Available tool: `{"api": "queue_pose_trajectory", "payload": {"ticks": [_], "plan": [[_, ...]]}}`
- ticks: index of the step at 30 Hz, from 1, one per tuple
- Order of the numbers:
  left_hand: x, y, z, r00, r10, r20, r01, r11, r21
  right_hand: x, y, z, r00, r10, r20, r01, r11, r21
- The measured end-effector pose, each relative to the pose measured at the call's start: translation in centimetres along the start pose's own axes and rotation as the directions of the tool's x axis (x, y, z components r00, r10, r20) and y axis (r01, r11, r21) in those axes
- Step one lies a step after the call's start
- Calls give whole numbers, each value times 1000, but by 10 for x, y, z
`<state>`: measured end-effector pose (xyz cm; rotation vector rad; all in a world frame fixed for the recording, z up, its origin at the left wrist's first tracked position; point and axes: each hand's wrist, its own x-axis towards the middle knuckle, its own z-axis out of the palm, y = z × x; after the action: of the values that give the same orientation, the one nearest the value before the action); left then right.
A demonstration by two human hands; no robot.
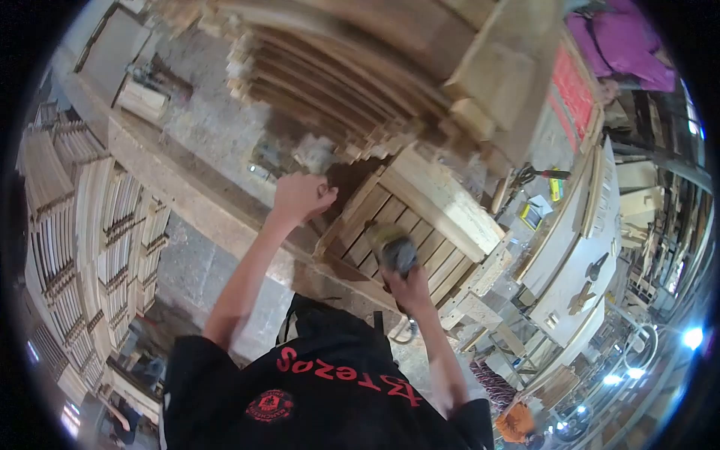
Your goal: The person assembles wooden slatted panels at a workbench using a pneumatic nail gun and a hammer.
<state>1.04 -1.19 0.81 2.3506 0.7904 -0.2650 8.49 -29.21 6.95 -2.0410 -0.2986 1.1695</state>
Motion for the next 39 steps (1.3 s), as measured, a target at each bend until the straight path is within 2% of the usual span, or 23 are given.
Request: {"api": "queue_pose_trajectory", "payload": {"ticks": [1,2,3,4,6,7,9,12,17,20,24,26,30,33,35,36,39], "plan": [[3,-4,-2,999,41,14,-41,999,-26,-12,7,9,996,-76,49,78,995,-54],[6,-10,0,996,87,29,-86,995,-54,-23,2,17,987,79,137,-23,929,-369],[7,-14,2,990,136,40,-133,988,-85,-32,-5,25,954,245,173,-75,754,-653],[4,-15,5,991,129,-35,-133,980,-149,-41,11,36,960,101,260,79,794,-602],[3,-14,8,976,110,-187,-159,950,-268,-50,27,55,946,59,319,185,711,-679],[3,-14,9,972,89,-216,-149,948,-283,-52,32,63,936,35,349,240,663,-710],[3,-12,11,963,57,-265,-141,940,-311,-57,40,74,951,11,310,213,703,-679],[2,-9,9,969,23,-247,-105,940,-325,-57,47,78,965,-9,261,188,719,-670],[2,-9,8,953,67,-295,-158,942,-295,-56,40,80,983,16,185,114,732,-672],[3,-10,12,947,74,-314,-172,939,-298,-55,29,77,974,111,197,47,750,-659],[2,-7,11,950,36,-309,-130,948,-290,-54,29,75,970,124,210,46,752,-657],[3,-11,16,933,58,-354,-167,944,-286,-54,24,72,967,141,212,32,758,-651],[3,-11,20,936,6,-353,-140,925,-354,-71,46,57,985,62,163,61,755,-653],[4,-13,21,945,0,-328,-99,954,-284,-85,73,38,990,53,128,45,751,-659],[3,-7,17,942,-67,-328,-61,928,-367,-92,82,29,993,12,121,70,762,-644],[2,-4,16,940,-102,-324,-42,911,-410,-94,85,27,992,41,119,46,762,-646],[3,-9,19,942,-59,-331,-66,933,-355,-94,78,28,981,145,126,-28,758,-652]]}}
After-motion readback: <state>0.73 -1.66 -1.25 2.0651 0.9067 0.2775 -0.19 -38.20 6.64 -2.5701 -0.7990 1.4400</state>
